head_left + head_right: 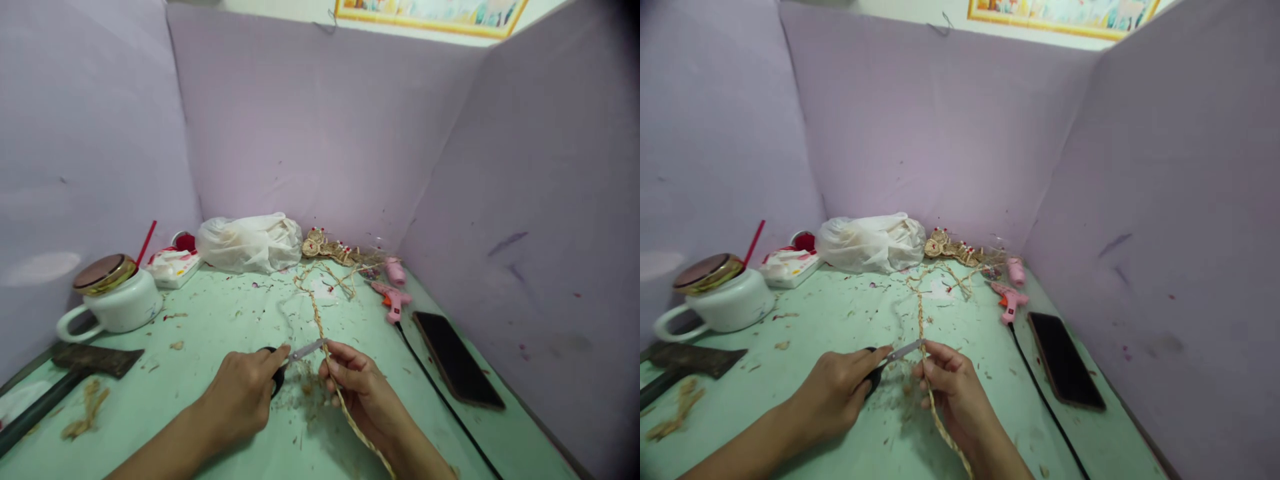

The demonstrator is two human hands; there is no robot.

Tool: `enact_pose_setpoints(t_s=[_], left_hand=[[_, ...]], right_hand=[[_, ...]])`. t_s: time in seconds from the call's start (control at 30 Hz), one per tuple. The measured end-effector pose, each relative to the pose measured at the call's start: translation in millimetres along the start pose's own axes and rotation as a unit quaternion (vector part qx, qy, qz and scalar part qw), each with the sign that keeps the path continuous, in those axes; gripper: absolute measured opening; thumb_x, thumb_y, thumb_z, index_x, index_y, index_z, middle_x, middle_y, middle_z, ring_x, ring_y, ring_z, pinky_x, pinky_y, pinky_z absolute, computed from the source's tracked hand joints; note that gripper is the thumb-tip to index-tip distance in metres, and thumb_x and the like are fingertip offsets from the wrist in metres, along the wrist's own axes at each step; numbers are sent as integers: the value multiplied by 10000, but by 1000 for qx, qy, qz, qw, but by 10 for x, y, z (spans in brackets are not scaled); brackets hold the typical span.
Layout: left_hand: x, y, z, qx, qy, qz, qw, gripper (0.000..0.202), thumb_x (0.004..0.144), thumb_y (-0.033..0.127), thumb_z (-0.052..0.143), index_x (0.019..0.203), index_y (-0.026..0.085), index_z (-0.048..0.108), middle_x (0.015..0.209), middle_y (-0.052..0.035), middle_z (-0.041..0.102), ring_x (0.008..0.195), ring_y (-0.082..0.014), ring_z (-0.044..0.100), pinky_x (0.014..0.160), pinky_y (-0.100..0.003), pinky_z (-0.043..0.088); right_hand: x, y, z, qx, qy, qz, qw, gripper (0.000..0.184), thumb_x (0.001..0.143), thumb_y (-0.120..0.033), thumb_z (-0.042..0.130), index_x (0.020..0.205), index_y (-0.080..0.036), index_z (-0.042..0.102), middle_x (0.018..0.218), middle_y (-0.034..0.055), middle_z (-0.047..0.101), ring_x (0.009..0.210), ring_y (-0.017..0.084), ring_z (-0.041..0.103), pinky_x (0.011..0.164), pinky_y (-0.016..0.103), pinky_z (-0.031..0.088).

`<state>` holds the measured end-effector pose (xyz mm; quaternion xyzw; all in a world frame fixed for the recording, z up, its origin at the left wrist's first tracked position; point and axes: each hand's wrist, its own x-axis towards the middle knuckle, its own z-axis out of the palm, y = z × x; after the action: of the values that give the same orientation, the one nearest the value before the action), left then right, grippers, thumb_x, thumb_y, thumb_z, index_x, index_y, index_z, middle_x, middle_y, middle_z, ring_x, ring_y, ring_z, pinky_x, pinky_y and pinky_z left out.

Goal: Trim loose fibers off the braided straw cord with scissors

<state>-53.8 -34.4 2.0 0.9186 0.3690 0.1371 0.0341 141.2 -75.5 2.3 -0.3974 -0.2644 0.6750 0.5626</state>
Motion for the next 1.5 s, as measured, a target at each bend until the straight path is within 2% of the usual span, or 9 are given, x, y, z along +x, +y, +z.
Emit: enact_pose_setpoints(t_s=[0.17, 0.3, 0.43, 0.67, 0.9, 1.03, 1.2, 1.3, 1.5], left_hand=[[-3, 27, -56, -129, -17, -5, 991, 390, 681, 71, 402, 1026, 226, 497, 786, 1, 638, 705, -153, 594, 614, -232, 431], [-10, 51, -98, -144, 1, -7, 990, 356, 668, 62, 406, 958, 236, 517, 762, 14, 634, 705, -149, 592, 621, -223, 416], [-6, 70, -134, -138, 5, -9, 990, 293, 639, 73, 422, 851, 235, 544, 683, 32, 612, 623, -136, 566, 558, -216, 394], [-24, 31, -66, -46, 18, -8, 999, 450, 653, 152, 454, 1096, 228, 472, 813, -31, 613, 736, -205, 575, 630, -307, 425], [-51, -25, 10, -19, 35, 11, 999, 495, 679, 119, 422, 1169, 192, 423, 797, -47, 611, 700, -196, 578, 593, -301, 435], [-38, -1, -54, -76, 54, 11, 996, 466, 667, 71, 407, 1108, 201, 480, 774, -26, 624, 676, -162, 580, 590, -261, 430], [-23, 57, -168, -192, 102, -44, 975, 387, 682, 59, 382, 997, 209, 549, 765, 4, 632, 680, -120, 570, 631, -214, 426], [-32, 59, -141, -168, 112, -46, 978, 390, 680, 84, 401, 1020, 215, 540, 786, -5, 639, 705, -137, 581, 646, -230, 432], [-57, 60, -51, -45, 70, -15, 996, 443, 669, 136, 448, 1106, 196, 487, 809, -45, 611, 706, -189, 572, 621, -302, 442]], right_hand=[[18, 1, 3, -4, -9, -10, 1000, 316, 601, -180, 713, 905, -141, 636, 620, 19, 620, 455, 70, 484, 370, 161, 382], [-6, -14, 25, 1, -12, -8, 1000, 278, 603, -175, 711, 873, -148, 650, 620, 16, 614, 456, 68, 483, 374, 158, 386], [-26, -26, 30, -9, 3, -16, 1000, 257, 592, -174, 716, 841, -150, 657, 727, 34, 633, 462, 65, 491, 367, 159, 389], [-23, -25, 38, -18, -13, -13, 1000, 260, 593, -176, 712, 846, -152, 655, 712, 20, 615, 454, 65, 484, 357, 162, 387], [-43, -27, 81, -25, -3, -16, 1000, 271, 564, -182, 731, 824, -150, 661, 697, 21, 620, 444, 67, 484, 346, 163, 371], [-53, -38, 83, -26, 5, -21, 999, 268, 571, -178, 722, 830, -148, 658, 698, 22, 620, 442, 67, 484, 352, 167, 372], [-44, -28, 66, -31, 33, -16, 999, 280, 568, -169, 714, 839, -146, 649, 720, 26, 621, 467, 76, 501, 356, 165, 377], [-25, -20, 58, -47, 46, -19, 998, 258, 587, -201, 707, 831, -146, 647, 755, 39, 617, 537, 99, 530, 349, 154, 363], [-8, -29, 67, -47, 48, -47, 997, 235, 587, -249, 721, 787, -143, 660, 728, 19, 571, 524, 82, 494, 326, 142, 325]])
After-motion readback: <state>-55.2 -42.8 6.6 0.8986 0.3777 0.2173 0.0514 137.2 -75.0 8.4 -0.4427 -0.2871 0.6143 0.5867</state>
